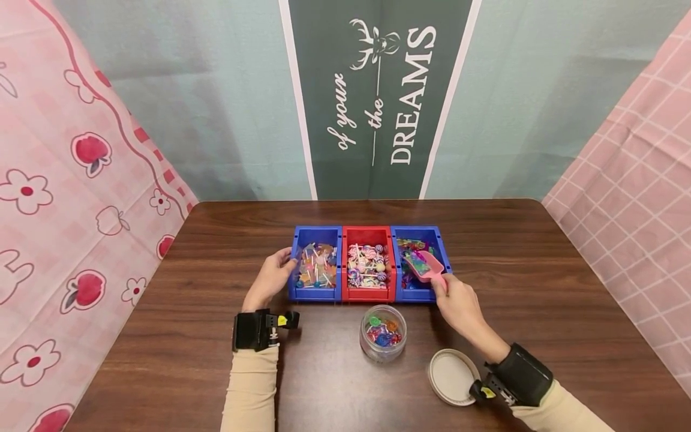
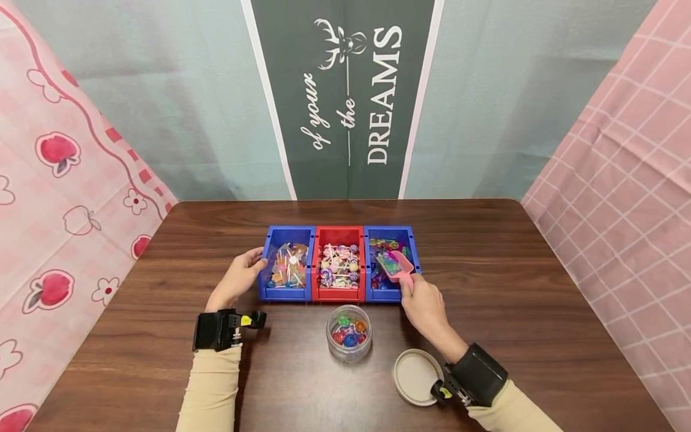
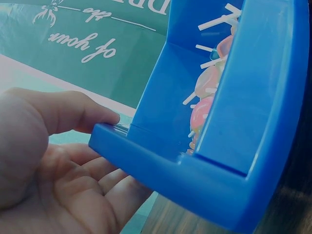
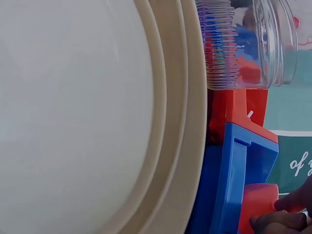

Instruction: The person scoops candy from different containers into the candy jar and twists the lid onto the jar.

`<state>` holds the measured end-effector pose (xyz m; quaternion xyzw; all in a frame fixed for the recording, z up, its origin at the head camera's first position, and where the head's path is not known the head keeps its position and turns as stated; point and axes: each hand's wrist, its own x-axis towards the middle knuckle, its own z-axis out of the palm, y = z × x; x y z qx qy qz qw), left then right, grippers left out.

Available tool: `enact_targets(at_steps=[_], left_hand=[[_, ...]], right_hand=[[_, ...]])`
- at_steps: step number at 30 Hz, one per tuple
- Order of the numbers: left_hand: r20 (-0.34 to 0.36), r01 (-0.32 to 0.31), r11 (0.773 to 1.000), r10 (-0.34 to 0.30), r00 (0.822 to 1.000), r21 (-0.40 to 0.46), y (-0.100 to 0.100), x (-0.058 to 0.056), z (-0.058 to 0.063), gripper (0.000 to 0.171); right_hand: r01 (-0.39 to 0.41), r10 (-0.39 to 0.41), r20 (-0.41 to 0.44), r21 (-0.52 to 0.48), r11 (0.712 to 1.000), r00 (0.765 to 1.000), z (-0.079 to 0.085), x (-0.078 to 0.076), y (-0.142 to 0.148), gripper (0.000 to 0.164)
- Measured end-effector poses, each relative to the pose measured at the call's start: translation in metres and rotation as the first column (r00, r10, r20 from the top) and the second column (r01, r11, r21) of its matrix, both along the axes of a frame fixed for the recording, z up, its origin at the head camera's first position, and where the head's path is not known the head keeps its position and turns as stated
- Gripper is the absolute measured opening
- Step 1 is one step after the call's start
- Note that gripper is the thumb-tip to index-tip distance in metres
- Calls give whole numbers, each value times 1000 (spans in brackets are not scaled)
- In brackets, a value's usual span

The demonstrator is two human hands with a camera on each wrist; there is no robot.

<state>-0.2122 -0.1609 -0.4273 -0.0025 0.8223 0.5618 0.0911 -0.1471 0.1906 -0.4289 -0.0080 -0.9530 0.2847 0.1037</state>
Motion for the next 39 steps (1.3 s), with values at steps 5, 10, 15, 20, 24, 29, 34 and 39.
enact_targets(at_steps=[5, 10, 15, 20, 24, 29, 34, 39], left_hand=[[4, 1, 1000, -1, 1000, 0, 0, 0, 0, 48], [4, 8, 1000, -8, 1000, 8, -1, 0, -1, 48], [6, 10, 1000, -10, 1000, 11, -1, -1, -2, 48], [8, 5, 1000, -5, 1000, 5, -1, -1, -3, 48], [8, 3, 1000, -3, 1000, 7, -1, -1, -3, 48], [14, -4, 1000, 3, 1000, 15, -1, -1, -4, 48], [14, -2, 1000, 2, 1000, 19, -1, -1, -4, 48], [9, 1, 1000, -1, 1000, 16, -1, 0, -4, 48]], right_hand=[[-14, 14, -19, -1, 1000, 1000, 0, 1, 3, 20], [-28, 28, -35, -1, 1000, 999, 0, 1, 5, 20], [-46, 45, -57, -9, 999, 997, 3, 3, 7, 22], [-52, 51, -77, -13, 999, 996, 5, 6, 9, 21], [-61, 60, -89, -18, 998, 994, 8, 8, 12, 21], [-71, 68, -83, -36, 997, 994, 14, 10, 15, 20], [-90, 85, -105, -40, 995, 991, 20, 12, 18, 21], [-115, 109, -131, -42, 992, 985, 23, 15, 19, 21]])
